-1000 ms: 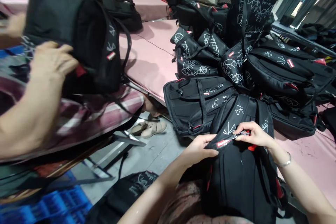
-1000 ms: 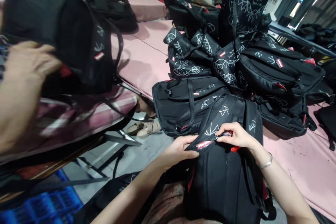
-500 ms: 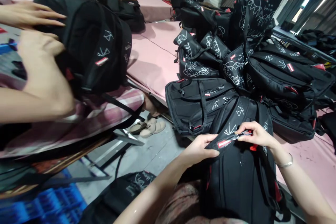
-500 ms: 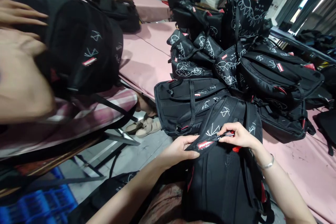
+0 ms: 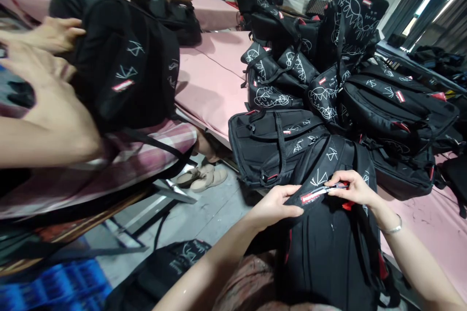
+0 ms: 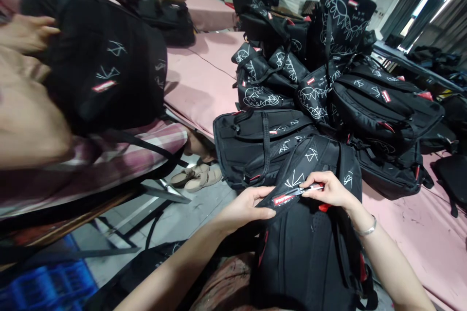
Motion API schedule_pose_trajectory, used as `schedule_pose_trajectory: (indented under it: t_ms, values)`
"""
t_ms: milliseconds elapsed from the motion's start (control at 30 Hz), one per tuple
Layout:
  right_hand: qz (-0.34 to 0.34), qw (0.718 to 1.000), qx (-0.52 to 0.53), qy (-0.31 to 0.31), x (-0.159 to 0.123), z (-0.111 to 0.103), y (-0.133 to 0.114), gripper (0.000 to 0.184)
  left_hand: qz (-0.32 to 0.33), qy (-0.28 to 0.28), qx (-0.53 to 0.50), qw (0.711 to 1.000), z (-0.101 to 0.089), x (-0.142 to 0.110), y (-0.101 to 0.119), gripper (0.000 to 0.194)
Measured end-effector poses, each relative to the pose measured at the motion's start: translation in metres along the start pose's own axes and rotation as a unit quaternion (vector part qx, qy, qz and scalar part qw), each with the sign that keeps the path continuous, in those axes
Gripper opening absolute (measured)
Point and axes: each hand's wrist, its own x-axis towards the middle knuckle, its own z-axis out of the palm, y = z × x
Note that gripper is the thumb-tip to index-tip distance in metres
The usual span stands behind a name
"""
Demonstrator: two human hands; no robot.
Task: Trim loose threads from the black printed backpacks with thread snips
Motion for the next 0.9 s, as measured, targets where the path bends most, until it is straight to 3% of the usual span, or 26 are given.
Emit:
schedule_pose_trajectory:
  t_ms: [167,333,900]
  values:
    - [0.007,1.000,0.005,0.019,-0.003,-0.003,0.001,0.027,0.006,0.002,-0.008,1.000,0.000,-0.001,0.001,0.051]
    - [0.034,0.999,0.004,-0.008,-0.005,-0.005,-0.003,0.027,0.012,0.002,0.005,1.000,0.001,0.000,0.000,0.049]
    - [-0.011,1.000,-0.002,-0.020,-0.001,0.007,-0.015,0.025,0.019,0.002,0.044,0.999,0.006,0.001,0.001,0.045]
